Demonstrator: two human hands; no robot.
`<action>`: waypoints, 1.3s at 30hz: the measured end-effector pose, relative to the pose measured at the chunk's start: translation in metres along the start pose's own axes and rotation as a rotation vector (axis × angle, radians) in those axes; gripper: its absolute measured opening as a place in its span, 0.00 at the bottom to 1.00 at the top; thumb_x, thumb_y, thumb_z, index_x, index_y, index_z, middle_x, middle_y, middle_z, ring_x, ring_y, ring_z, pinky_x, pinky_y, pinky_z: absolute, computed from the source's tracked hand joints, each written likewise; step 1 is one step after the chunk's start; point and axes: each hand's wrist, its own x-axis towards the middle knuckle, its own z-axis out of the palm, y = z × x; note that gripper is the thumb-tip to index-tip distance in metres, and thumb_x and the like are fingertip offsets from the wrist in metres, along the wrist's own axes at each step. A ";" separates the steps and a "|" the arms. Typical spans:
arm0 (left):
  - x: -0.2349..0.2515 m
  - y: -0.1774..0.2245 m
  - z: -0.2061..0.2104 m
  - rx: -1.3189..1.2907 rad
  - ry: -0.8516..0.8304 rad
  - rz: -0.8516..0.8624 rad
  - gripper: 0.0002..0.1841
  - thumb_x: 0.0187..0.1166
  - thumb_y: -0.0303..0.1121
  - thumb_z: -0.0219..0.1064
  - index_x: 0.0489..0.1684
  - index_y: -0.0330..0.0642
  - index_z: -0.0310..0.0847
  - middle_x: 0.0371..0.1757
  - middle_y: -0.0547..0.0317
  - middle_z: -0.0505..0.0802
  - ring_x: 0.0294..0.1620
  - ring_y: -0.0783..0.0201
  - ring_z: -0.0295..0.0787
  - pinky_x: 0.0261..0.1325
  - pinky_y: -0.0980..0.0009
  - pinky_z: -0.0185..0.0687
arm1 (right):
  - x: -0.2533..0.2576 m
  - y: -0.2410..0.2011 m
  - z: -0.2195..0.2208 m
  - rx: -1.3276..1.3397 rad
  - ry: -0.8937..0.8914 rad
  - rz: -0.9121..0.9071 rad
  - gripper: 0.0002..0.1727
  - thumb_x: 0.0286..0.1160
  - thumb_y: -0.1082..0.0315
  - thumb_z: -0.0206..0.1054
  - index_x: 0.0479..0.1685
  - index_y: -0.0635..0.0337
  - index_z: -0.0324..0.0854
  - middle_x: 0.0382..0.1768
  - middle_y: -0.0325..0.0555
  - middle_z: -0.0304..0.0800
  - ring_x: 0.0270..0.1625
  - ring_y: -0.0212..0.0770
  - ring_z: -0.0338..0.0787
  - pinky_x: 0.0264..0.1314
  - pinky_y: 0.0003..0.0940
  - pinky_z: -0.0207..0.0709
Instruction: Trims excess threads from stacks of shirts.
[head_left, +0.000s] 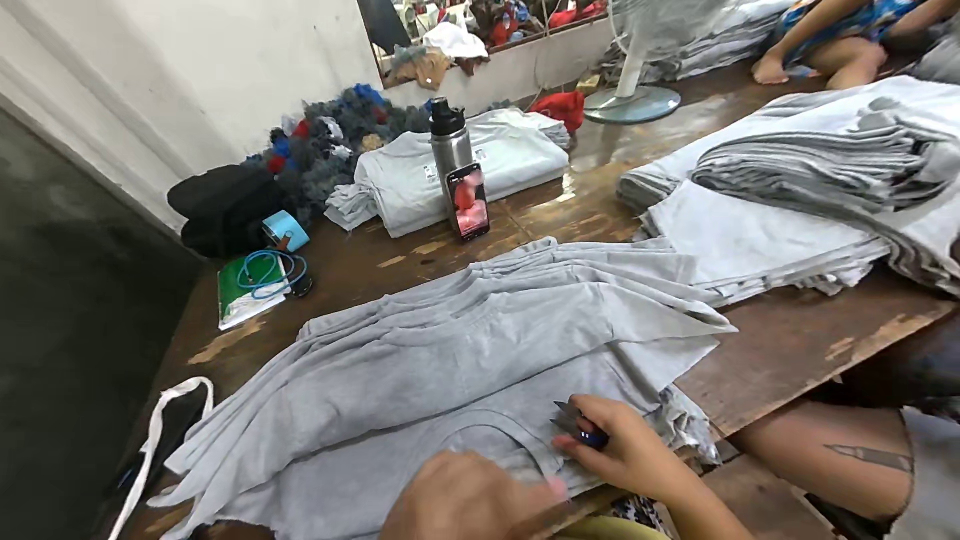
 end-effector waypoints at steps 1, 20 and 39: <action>-0.006 -0.015 0.008 0.182 -0.094 -0.140 0.41 0.77 0.71 0.56 0.69 0.43 0.86 0.44 0.54 0.96 0.46 0.57 0.92 0.52 0.54 0.84 | -0.002 0.002 -0.001 0.071 0.009 -0.011 0.20 0.73 0.49 0.70 0.27 0.56 0.76 0.19 0.36 0.73 0.22 0.28 0.71 0.22 0.25 0.66; -0.011 -0.044 0.131 -0.224 0.506 -0.243 0.05 0.79 0.24 0.68 0.43 0.32 0.88 0.39 0.58 0.96 0.42 0.76 0.94 0.55 0.78 0.90 | -0.024 -0.043 0.006 -0.049 0.232 -0.272 0.20 0.79 0.56 0.70 0.67 0.51 0.82 0.26 0.39 0.77 0.25 0.31 0.74 0.29 0.20 0.70; -0.029 -0.048 0.123 -0.238 0.304 -0.218 0.20 0.66 0.18 0.72 0.60 0.25 0.85 0.58 0.40 0.92 0.59 0.69 0.92 0.64 0.77 0.86 | -0.022 -0.042 0.017 -0.180 0.197 -0.389 0.04 0.82 0.63 0.64 0.41 0.50 0.81 0.31 0.38 0.80 0.31 0.34 0.80 0.34 0.24 0.75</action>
